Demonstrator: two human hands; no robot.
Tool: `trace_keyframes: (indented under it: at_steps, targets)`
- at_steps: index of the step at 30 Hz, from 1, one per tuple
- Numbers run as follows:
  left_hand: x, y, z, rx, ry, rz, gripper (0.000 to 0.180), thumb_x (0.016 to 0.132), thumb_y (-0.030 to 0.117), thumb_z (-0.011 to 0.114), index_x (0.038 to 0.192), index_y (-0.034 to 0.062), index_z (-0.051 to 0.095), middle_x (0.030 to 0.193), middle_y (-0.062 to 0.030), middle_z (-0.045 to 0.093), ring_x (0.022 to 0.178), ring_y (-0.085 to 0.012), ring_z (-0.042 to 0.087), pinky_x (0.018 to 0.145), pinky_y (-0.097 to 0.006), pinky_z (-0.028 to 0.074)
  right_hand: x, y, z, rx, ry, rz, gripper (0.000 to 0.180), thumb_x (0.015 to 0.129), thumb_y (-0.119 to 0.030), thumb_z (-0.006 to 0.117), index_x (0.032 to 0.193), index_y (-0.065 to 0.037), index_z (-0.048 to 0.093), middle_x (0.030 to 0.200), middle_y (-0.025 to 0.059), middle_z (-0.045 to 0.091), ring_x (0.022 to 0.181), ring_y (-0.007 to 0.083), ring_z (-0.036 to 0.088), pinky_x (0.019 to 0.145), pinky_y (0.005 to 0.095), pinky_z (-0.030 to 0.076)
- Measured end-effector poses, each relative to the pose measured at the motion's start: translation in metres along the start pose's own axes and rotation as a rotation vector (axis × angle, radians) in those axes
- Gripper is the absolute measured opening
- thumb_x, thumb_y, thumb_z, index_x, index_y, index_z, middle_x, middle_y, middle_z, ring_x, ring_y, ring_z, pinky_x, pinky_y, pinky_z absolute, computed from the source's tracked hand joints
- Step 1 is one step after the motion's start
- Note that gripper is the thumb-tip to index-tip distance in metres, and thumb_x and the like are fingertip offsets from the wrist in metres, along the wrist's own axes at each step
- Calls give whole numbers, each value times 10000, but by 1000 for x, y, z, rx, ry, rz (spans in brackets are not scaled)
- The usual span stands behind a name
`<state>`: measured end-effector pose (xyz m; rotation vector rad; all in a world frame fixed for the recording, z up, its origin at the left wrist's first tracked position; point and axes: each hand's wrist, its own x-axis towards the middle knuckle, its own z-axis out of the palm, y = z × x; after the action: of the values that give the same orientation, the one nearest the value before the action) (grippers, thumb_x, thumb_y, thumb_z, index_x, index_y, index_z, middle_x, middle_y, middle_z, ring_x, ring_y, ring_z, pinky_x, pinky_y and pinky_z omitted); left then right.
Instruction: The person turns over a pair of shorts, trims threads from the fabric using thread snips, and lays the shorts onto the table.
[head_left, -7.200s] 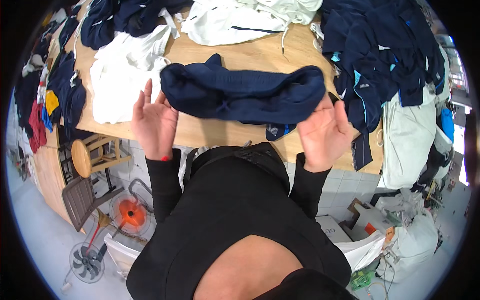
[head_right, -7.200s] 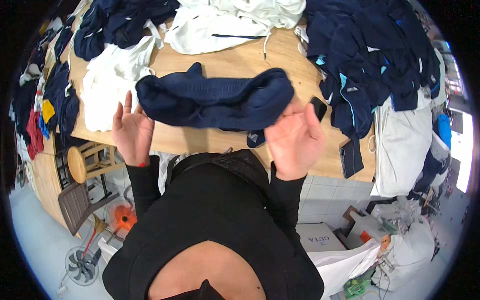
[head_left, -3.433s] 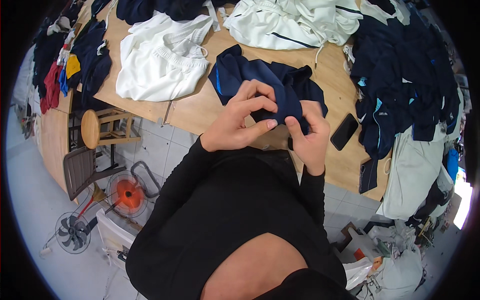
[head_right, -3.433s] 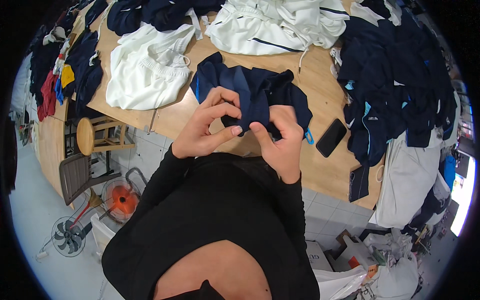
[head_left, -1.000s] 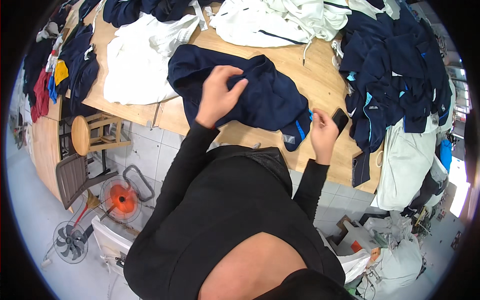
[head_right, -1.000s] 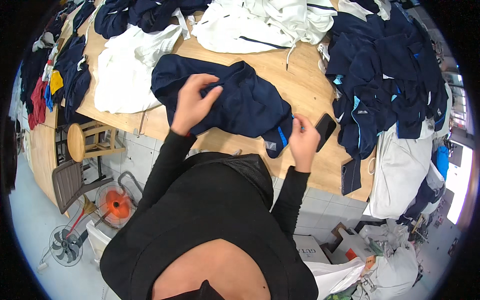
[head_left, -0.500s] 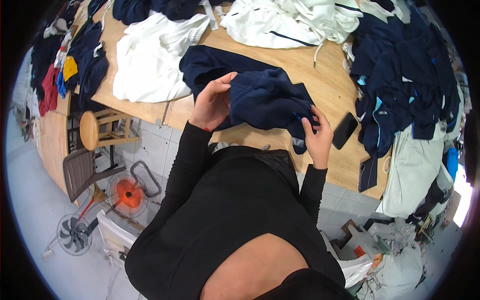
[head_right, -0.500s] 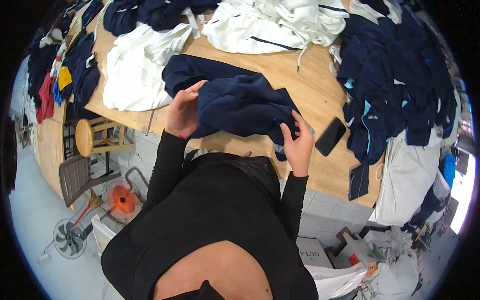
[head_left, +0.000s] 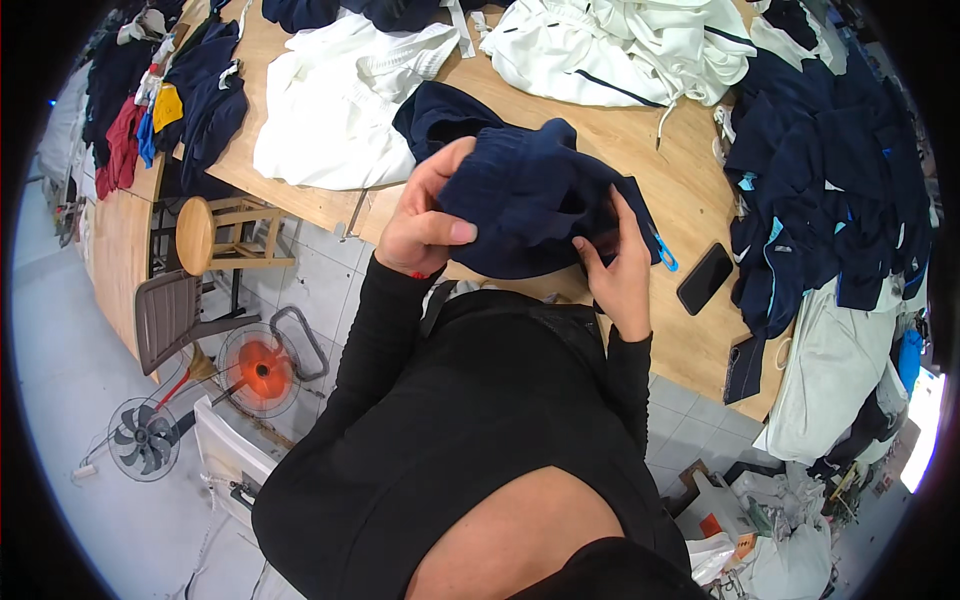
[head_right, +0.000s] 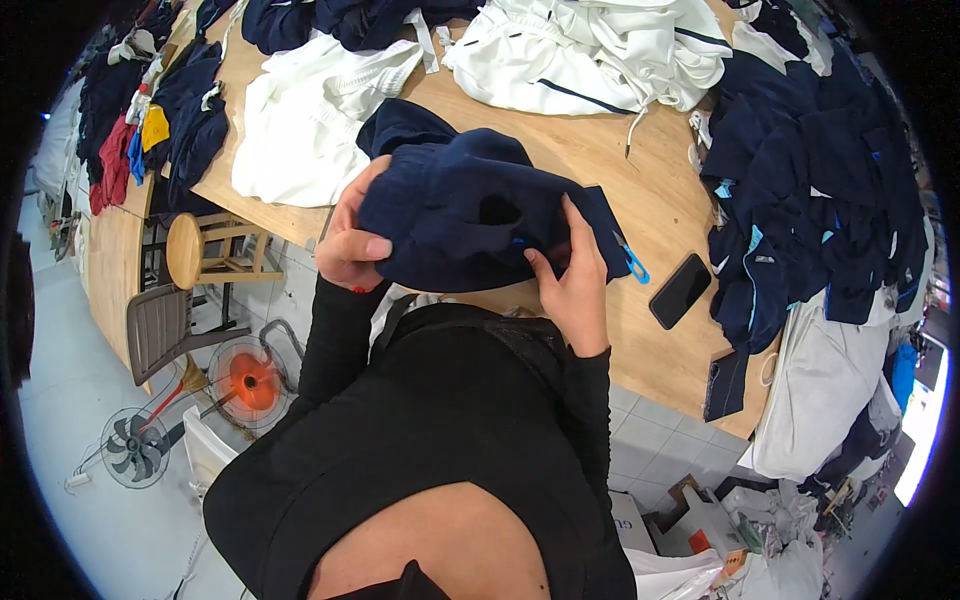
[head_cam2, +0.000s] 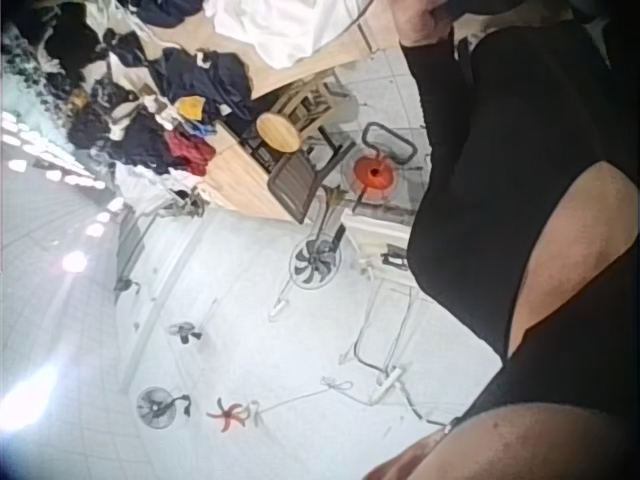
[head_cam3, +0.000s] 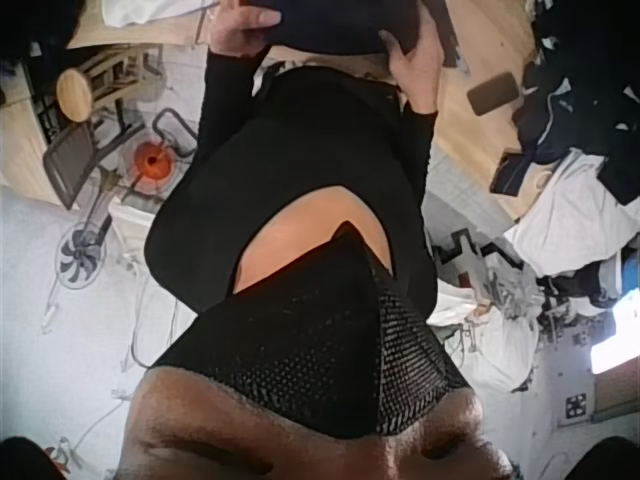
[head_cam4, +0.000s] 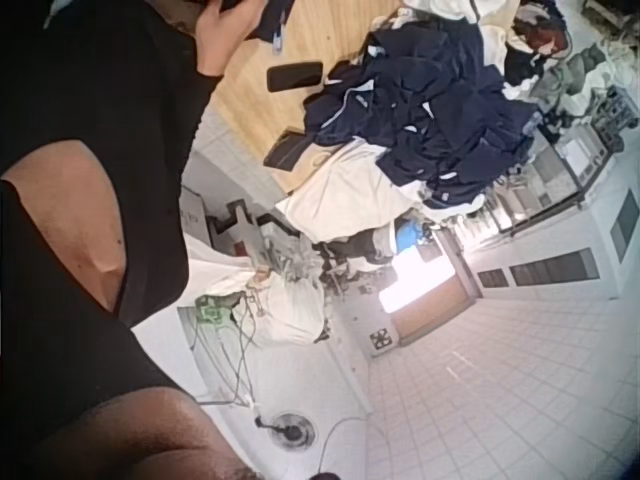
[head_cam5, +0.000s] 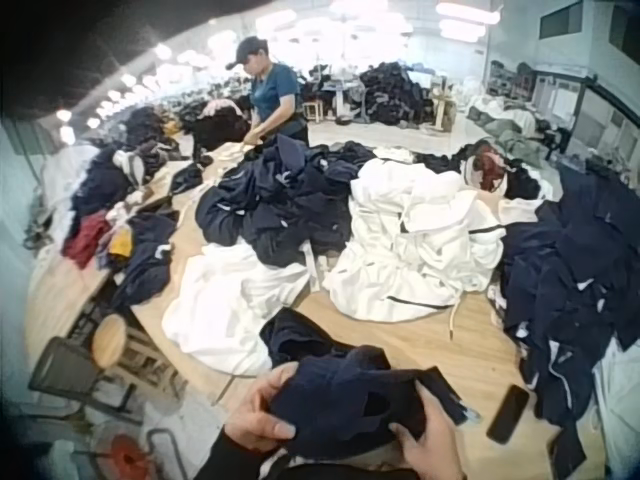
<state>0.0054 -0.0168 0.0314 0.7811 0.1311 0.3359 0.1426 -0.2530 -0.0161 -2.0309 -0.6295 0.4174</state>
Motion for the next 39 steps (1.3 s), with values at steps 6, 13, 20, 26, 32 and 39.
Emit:
trace_keyframes:
  at_steps: [6, 13, 20, 26, 32, 39]
  targets:
    - [20, 61, -71, 299, 541, 362, 538, 755, -30, 672, 1288, -37, 604, 1145, -153, 693, 1115, -253, 658, 1051, -318, 481, -7, 32, -17, 167, 63, 87, 440, 969, 32, 713, 1401, -17, 646, 873, 23, 670, 722, 61, 592, 669, 223, 498]
    - [12, 11, -94, 1097, 620, 304, 375, 926, -1, 717, 1290, 22, 631, 1270, -115, 697, 1154, -213, 655, 1046, -364, 499, -13, 83, -47, -566, 212, -38, 362, 974, -82, 708, 1325, 4, 684, 1175, 185, 764, 1055, 329, 743, 921, 401, 567]
    - [2, -59, -67, 847, 458, 152, 222, 973, -60, 643, 1182, 2, 684, 1065, -60, 768, 960, -119, 717, 872, -260, 564, -28, 132, -41, -860, -9, 283, 653, 1052, -316, 592, 1610, -39, 397, 1736, 194, 277, 1611, 361, 251, 1195, 711, 267]
    - [-8, -65, -62, 1065, 265, -20, 186, 954, -43, 678, 1135, -9, 705, 998, -50, 751, 918, -107, 710, 817, -252, 564, -14, 136, -37, -536, 163, -59, 595, 1009, -148, 644, 1560, -16, 463, 1643, 229, 433, 1548, 414, 368, 1230, 542, 331]
    - [1, -93, -44, 1233, 23, 78, 175, 831, -7, 805, 975, 36, 717, 860, -54, 613, 695, -153, 619, 644, -281, 506, 13, 90, -21, -350, 113, -91, 629, 936, -6, 686, 1538, -42, 508, 1578, 260, 493, 1492, 433, 439, 1226, 482, 355]
    - [2, -116, -38, 1232, -235, -48, 89, 883, 56, 783, 937, 8, 731, 813, -113, 667, 704, -224, 689, 648, -343, 536, 41, 70, -21, -513, 54, -167, 634, 897, 11, 734, 1496, -141, 594, 1596, 234, 494, 1494, 410, 456, 1231, 438, 368]
